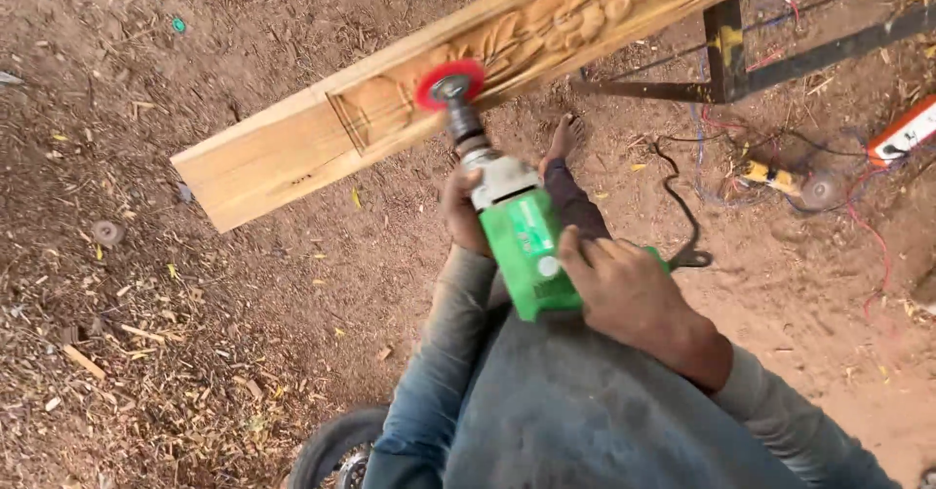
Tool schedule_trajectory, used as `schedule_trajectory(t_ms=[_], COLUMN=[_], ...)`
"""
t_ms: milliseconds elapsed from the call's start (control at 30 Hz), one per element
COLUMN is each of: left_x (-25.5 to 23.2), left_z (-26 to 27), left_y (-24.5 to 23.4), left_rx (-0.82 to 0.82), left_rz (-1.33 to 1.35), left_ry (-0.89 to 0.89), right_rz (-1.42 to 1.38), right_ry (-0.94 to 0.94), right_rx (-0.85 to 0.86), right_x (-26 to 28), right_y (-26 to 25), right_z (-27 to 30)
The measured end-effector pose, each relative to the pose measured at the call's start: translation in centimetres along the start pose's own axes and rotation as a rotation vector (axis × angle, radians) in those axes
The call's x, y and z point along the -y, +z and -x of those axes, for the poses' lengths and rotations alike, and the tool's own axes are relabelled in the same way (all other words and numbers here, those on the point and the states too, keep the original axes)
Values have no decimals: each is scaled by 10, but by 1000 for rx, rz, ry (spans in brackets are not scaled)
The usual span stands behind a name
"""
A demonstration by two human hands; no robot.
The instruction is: Sanding or polishing a decorative carved wooden beam using a handheld power drill with a sanding attachment.
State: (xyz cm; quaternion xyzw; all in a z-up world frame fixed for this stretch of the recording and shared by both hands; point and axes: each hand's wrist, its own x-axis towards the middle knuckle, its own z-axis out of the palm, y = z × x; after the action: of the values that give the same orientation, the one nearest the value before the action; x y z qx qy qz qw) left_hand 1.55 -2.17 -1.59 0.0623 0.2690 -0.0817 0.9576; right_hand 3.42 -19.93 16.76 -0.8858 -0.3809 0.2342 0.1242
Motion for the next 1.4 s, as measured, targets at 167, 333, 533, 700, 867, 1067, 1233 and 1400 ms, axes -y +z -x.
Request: schedule_trajectory(t_ms=[167,333,533,700,867,1067,1233,1400], left_x=[50,105,130,98,91,120,123,110], left_z=[-39,-76,-71,-59,-70,-86,-84,-59], left_y=[59,71,54,54,55,30,33,54], left_rx=[73,81,-43,42,-27,131,-7,17], left_rz=[151,139,84,203,83,204,197,223], left_ry=[-191,-247,-103,-40,45,25,-135,-190], right_rz=[33,34,-82,24,-2,119,47,93], right_ry=[119,247,97,-13,-61,95,46,114], right_rx=[16,122,141,133,20,170,30,210], right_x=[-53,-99,-127,-123,-118,-108,-107,-104], right_y=[-15,-34,-41,-34,-37,-41,-38,-39], right_z=[31,53,63,40,32,41,47,53])
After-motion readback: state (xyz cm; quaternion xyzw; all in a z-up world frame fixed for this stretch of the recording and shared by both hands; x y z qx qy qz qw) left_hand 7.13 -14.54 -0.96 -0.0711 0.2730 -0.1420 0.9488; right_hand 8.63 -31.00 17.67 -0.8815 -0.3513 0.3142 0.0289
